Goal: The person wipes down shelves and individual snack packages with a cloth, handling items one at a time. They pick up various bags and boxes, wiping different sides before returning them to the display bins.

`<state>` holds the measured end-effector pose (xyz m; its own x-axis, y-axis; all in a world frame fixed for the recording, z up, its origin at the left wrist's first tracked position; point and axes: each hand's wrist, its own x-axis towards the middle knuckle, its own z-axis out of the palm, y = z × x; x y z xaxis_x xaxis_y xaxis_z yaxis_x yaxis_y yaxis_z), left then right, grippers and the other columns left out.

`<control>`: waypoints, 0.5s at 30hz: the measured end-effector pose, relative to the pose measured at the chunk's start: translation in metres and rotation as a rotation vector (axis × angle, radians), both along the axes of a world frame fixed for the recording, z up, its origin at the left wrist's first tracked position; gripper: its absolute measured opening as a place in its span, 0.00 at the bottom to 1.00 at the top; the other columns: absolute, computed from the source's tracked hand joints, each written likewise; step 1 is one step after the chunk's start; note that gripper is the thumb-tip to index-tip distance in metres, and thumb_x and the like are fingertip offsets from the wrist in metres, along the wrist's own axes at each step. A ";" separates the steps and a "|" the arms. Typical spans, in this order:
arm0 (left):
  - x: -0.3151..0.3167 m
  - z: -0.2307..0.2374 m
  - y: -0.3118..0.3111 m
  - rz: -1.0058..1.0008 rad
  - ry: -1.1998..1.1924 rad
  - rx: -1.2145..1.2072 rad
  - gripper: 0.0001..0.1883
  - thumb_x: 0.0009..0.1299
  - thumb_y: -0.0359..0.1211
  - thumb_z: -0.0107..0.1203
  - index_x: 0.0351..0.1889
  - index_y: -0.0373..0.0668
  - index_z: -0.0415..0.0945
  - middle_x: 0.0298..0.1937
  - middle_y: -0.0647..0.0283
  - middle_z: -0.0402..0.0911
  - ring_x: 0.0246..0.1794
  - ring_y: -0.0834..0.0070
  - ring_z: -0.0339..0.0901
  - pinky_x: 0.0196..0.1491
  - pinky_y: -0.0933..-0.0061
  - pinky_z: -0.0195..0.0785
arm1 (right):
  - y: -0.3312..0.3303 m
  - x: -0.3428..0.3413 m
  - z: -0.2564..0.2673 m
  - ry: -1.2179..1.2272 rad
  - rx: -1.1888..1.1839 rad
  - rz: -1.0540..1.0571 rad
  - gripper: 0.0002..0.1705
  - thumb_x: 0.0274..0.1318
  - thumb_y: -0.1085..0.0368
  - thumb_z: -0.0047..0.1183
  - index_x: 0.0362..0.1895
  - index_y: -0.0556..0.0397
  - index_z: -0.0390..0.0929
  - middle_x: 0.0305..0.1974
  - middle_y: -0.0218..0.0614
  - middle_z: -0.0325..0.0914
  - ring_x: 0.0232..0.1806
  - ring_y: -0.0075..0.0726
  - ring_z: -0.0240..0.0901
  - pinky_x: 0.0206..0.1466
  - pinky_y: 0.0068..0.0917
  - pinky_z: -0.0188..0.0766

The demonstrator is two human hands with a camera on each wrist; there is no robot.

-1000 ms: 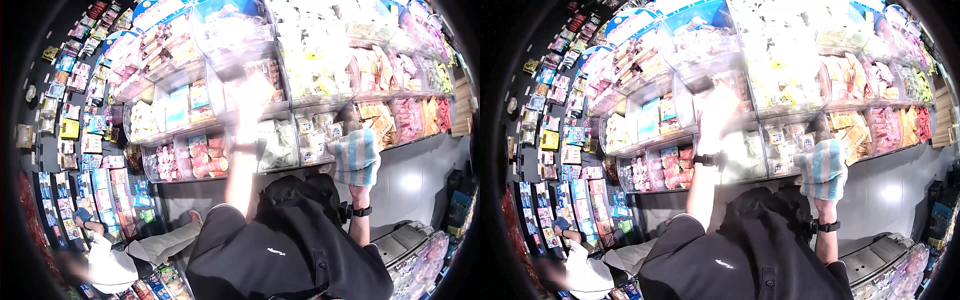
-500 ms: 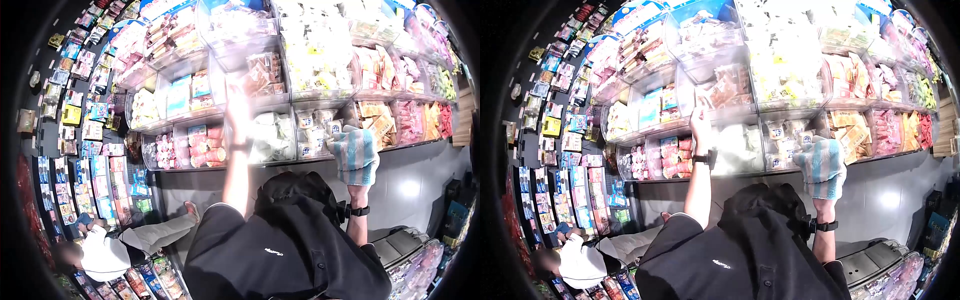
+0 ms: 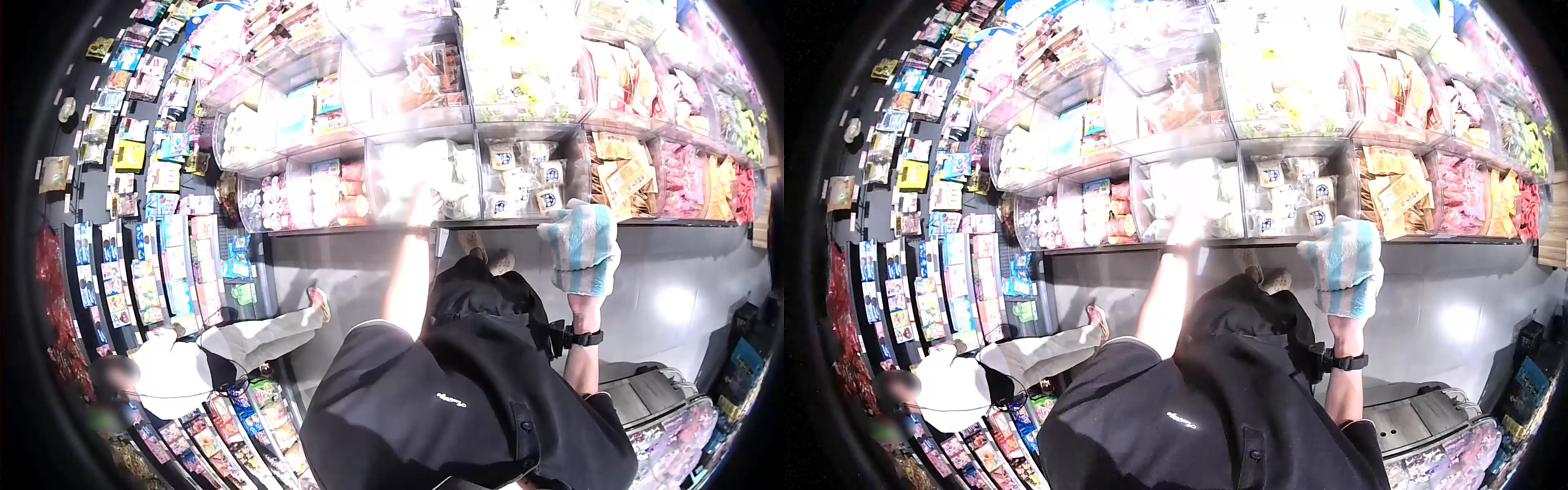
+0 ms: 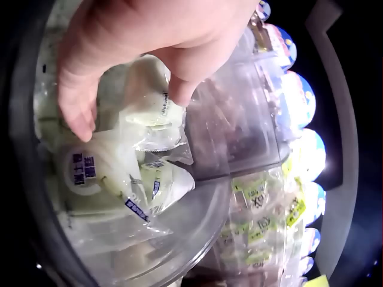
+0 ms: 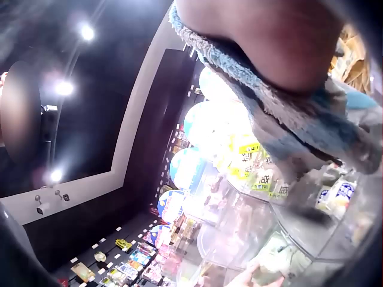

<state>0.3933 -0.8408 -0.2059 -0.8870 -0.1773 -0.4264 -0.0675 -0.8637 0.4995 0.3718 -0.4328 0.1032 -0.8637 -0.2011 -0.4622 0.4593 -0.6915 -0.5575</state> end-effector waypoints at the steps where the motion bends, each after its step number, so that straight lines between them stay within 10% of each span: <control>1: -0.004 -0.003 0.001 -0.001 0.038 0.067 0.23 0.68 0.44 0.49 0.56 0.41 0.66 0.40 0.61 0.69 0.37 0.70 0.70 0.42 0.69 0.69 | 0.004 0.002 0.001 0.004 -0.030 0.021 0.33 0.64 0.39 0.31 0.66 0.43 0.57 0.63 0.30 0.59 0.62 0.38 0.57 0.65 0.38 0.53; 8: -0.003 0.057 0.008 0.047 -0.019 -0.020 0.20 0.71 0.45 0.46 0.52 0.42 0.66 0.42 0.63 0.71 0.37 0.72 0.71 0.43 0.72 0.68 | 0.012 0.011 0.011 -0.006 -0.071 0.025 0.32 0.65 0.42 0.31 0.65 0.44 0.58 0.62 0.31 0.62 0.60 0.39 0.61 0.64 0.39 0.56; 15: 0.051 0.225 0.096 -0.037 0.022 -0.527 0.18 0.72 0.43 0.46 0.54 0.43 0.63 0.48 0.64 0.72 0.49 0.73 0.72 0.45 0.72 0.69 | -0.012 0.012 -0.005 0.113 -0.105 0.203 0.31 0.65 0.45 0.35 0.66 0.48 0.56 0.61 0.32 0.62 0.61 0.33 0.59 0.66 0.33 0.53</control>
